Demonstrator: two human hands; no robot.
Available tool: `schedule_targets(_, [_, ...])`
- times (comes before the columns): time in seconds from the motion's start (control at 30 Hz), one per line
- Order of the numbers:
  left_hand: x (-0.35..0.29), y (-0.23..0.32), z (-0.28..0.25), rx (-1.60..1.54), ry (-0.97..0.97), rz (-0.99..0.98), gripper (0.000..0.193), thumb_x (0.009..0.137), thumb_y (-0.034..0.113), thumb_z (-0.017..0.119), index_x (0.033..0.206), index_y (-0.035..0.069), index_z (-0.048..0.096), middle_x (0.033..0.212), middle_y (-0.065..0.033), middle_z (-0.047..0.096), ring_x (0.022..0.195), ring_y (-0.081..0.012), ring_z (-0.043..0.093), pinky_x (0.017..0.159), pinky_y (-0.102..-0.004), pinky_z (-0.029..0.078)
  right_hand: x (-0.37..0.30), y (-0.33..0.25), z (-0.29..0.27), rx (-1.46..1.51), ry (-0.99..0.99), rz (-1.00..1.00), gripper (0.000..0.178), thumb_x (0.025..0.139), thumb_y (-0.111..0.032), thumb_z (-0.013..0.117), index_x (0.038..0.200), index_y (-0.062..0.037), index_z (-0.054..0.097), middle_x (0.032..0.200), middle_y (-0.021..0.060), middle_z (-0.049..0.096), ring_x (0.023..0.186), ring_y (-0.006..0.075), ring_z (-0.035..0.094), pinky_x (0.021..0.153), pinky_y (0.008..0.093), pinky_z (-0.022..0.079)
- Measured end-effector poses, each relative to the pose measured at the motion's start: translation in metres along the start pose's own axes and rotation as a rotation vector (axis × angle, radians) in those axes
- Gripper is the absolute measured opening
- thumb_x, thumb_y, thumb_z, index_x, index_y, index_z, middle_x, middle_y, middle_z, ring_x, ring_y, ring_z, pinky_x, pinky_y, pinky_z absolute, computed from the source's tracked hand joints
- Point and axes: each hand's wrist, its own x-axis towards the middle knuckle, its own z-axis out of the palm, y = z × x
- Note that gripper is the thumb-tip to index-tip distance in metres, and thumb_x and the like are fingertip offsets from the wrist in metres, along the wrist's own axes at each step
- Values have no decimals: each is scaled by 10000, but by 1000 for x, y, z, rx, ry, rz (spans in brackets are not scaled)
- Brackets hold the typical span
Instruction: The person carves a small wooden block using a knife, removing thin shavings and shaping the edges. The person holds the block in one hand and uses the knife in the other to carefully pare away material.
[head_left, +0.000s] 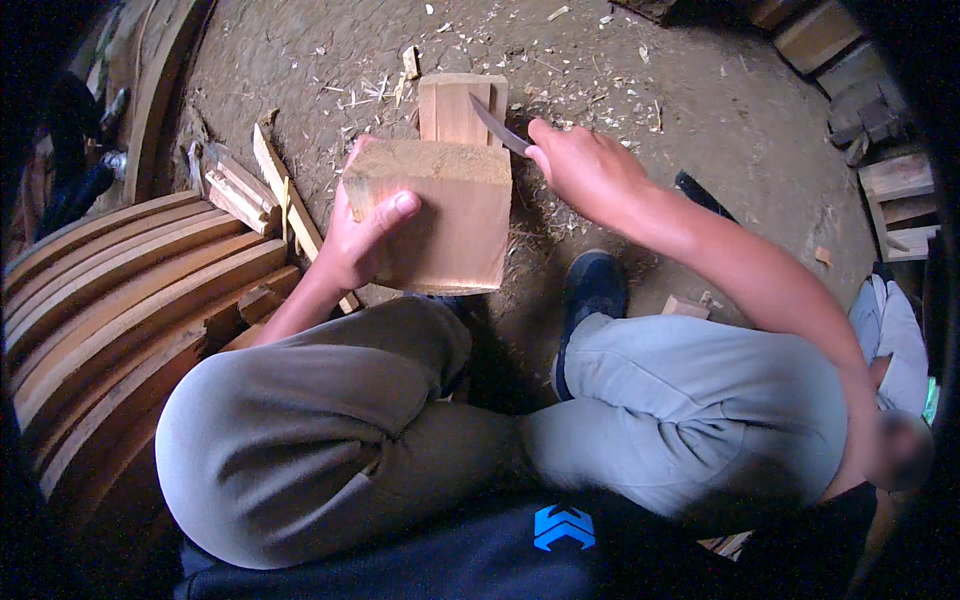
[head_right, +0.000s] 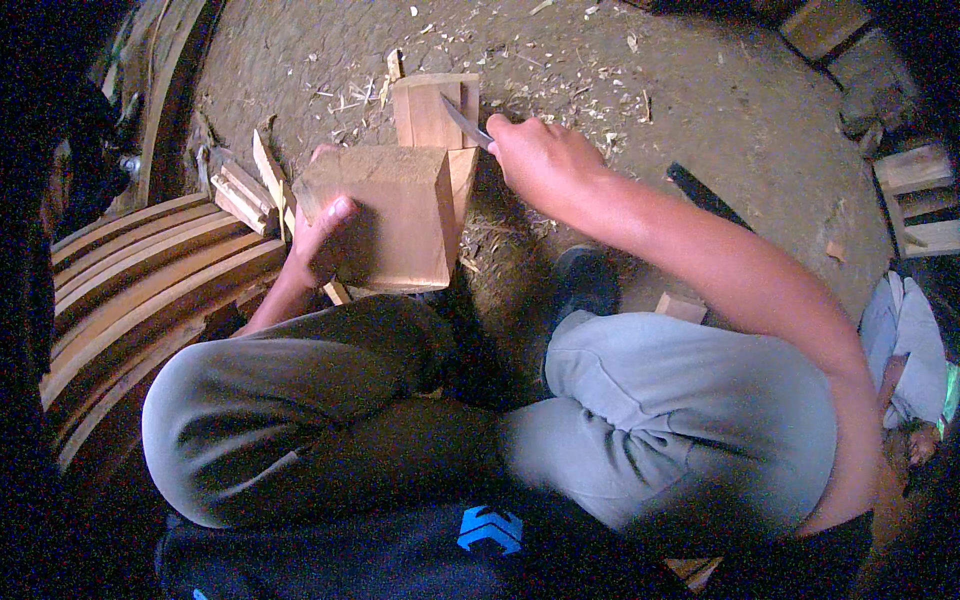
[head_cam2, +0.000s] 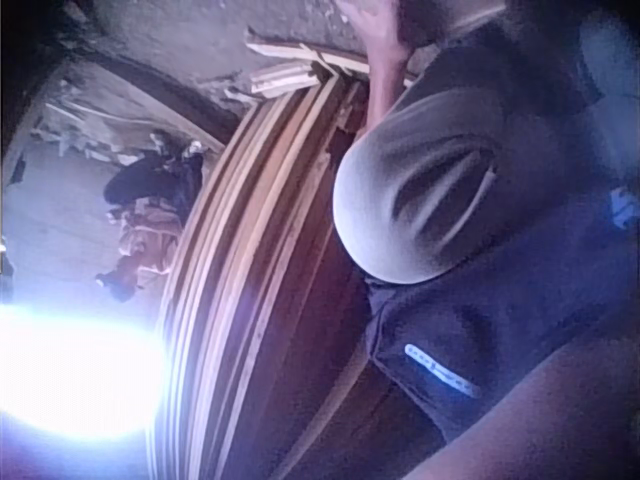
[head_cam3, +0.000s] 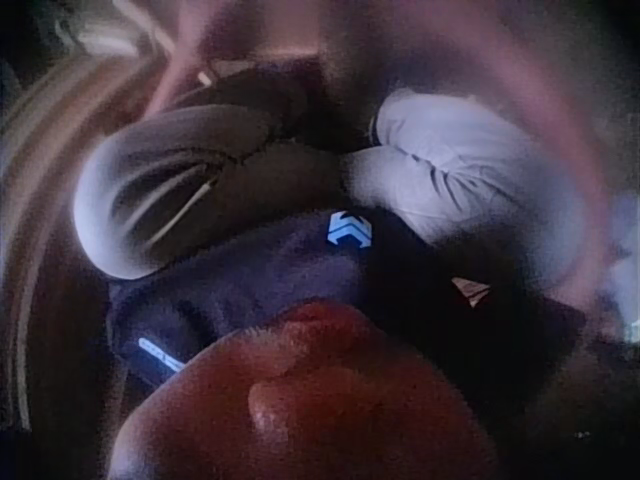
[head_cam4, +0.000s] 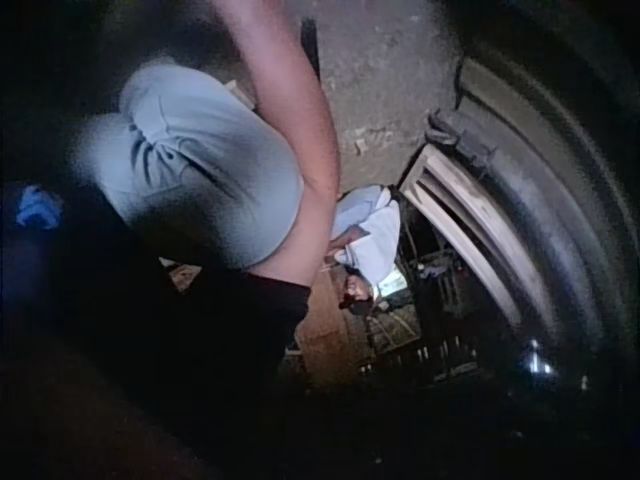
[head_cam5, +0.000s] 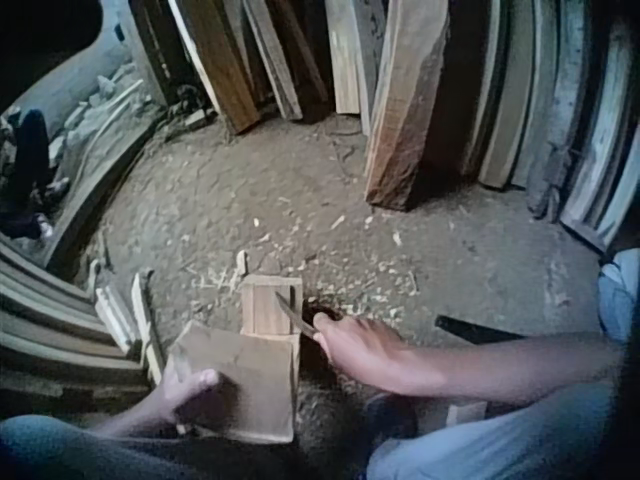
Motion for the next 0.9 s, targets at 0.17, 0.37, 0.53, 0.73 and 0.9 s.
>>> schedule_targets(0.17, [-3,1,-3,73,6,18,566,745,377,713,1107,54,422,954,-42,524,915,-127,485,824,-297,386,8,-8,-30,48,70,59,257,951,-286,473,930,-30,496,731,252,606,749,450,603,643,541,464])
schedule_targets(0.37, [-1,-1,-2,49,-13,21,579,731,382,728,1090,47,421,949,-44,519,916,-128,487,827,-300,388,23,-3,-30,71,127,22,270,954,-294,471,931,-27,496,726,252,604,738,451,606,623,539,464])
schedule_targets(0.53, [-1,0,-2,53,-21,16,585,728,388,732,1086,46,421,956,-49,521,921,-131,491,831,-301,389,22,6,-16,48,99,-7,244,952,-268,480,941,-24,497,723,249,608,754,459,607,616,540,478])
schedule_targets(0.73, [-1,0,-3,34,-20,16,580,731,379,729,1095,49,419,959,-48,524,924,-132,490,833,-301,388,14,2,-10,-22,103,-22,220,946,-247,489,950,-28,510,700,245,609,734,450,613,596,540,495])
schedule_targets(0.9, [-3,0,-2,51,-33,29,560,743,368,719,1098,54,422,968,-48,530,933,-134,493,841,-303,389,10,2,-7,-31,130,-40,203,944,-229,488,945,-28,516,663,240,602,694,448,615,564,533,499])
